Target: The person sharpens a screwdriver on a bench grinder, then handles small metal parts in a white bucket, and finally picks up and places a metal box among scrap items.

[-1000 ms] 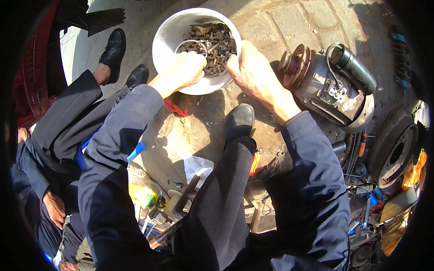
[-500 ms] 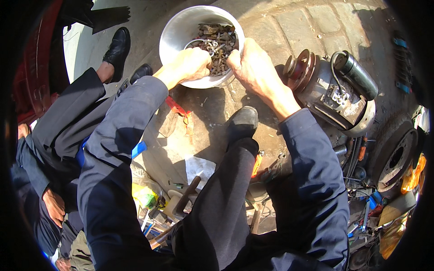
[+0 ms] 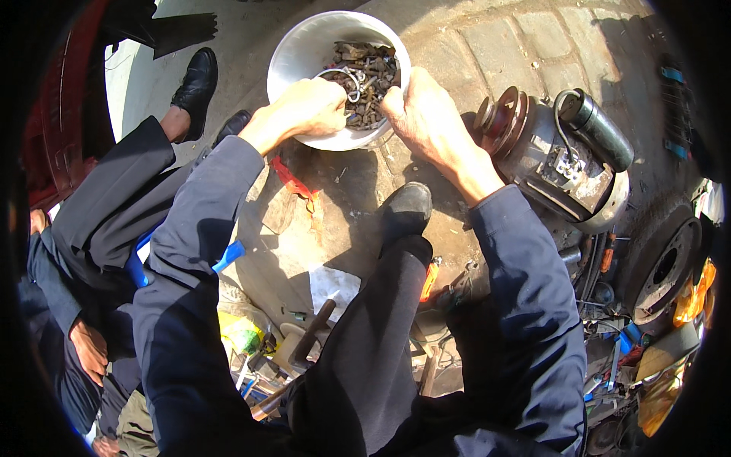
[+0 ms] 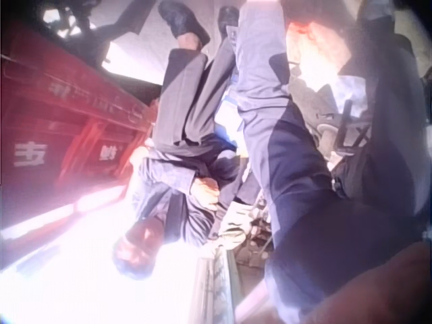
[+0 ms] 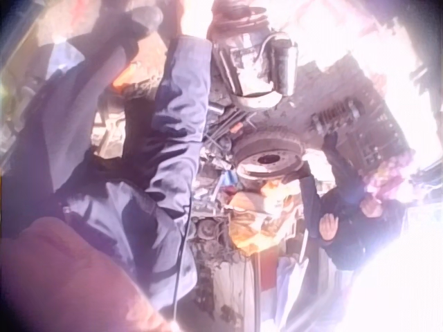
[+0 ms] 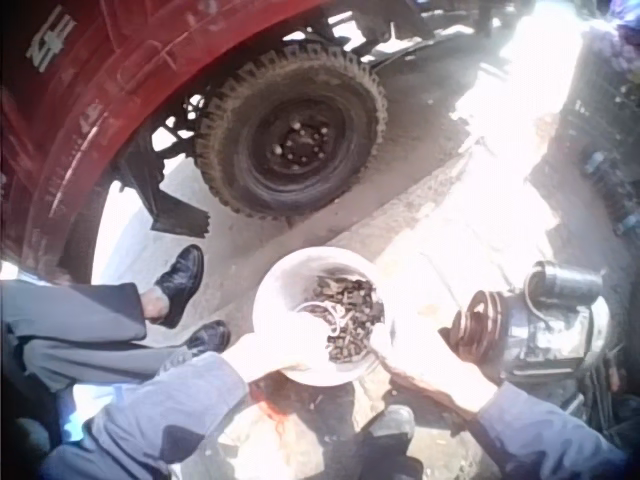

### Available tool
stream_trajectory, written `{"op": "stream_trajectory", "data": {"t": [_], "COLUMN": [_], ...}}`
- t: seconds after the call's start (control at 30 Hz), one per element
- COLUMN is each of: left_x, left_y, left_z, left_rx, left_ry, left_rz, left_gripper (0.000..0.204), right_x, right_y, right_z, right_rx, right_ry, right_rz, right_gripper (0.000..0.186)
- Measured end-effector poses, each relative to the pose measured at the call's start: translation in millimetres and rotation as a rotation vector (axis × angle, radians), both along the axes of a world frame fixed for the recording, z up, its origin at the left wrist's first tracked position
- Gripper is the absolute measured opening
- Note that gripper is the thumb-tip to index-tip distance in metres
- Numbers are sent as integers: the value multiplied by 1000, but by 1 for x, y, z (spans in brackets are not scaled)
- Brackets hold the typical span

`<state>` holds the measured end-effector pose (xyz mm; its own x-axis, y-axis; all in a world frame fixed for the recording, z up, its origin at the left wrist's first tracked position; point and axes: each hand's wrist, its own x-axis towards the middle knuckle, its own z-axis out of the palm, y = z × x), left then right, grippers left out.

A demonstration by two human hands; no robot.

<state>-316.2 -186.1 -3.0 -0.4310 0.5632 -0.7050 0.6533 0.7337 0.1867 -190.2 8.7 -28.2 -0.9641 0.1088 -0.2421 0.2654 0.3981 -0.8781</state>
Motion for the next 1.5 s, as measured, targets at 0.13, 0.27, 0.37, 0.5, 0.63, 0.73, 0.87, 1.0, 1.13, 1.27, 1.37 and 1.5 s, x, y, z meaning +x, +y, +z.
{"op": "stream_trajectory", "data": {"t": [0.13, 0.27, 0.37, 0.5, 0.63, 0.73, 0.87, 1.0, 1.13, 1.27, 1.37, 1.5], "left_x": [22, 103, 163, 208, 219, 215, 218, 225, 214, 173, 120, 25], "left_y": [-17, -36, -16, 26, 60, 74, 98, 101, 56, -31, -82, -83], "left_z": [59, 91, 42, -51, -110, -124, -126, -125, -112, -73, -40, -31], "left_rx": [381, 633, 601, 573, 606, 630, 530, 557, 743, 1068, 1268, 1192], "left_ry": [230, 40, -415, -360, -182, -172, -234, -297, -417, -114, 139, 171], "left_rz": [156, 493, 942, 998, 810, 848, 896, 967, 1447, 1913, 1920, 1246], "left_gripper": [19, 11, 9, 14, 18, 21, 28, 22, 21, 18, 26, 65], "right_x": [-1, -5, -6, -5, -5, -6, -8, -7, 1, 22, 33, 20], "right_y": [2, 4, 4, 4, 6, 5, 3, 9, 17, 12, -21, -29], "right_z": [-1, 2, 0, -12, -23, -20, -8, -4, -5, 11, 21, 16], "right_rx": [5, 31, 68, 295, 557, 469, 302, 177, -62, -37, -112, -245], "right_ry": [-37, -18, 0, 328, 580, 524, 243, 74, -80, -157, -123, -196], "right_rz": [10, 14, 27, 113, 253, 205, 113, 160, 11, 13, 3, -128], "right_gripper": [50, 49, 51, 26, 15, 15, 12, 35, 67, 83, 77, 55]}}
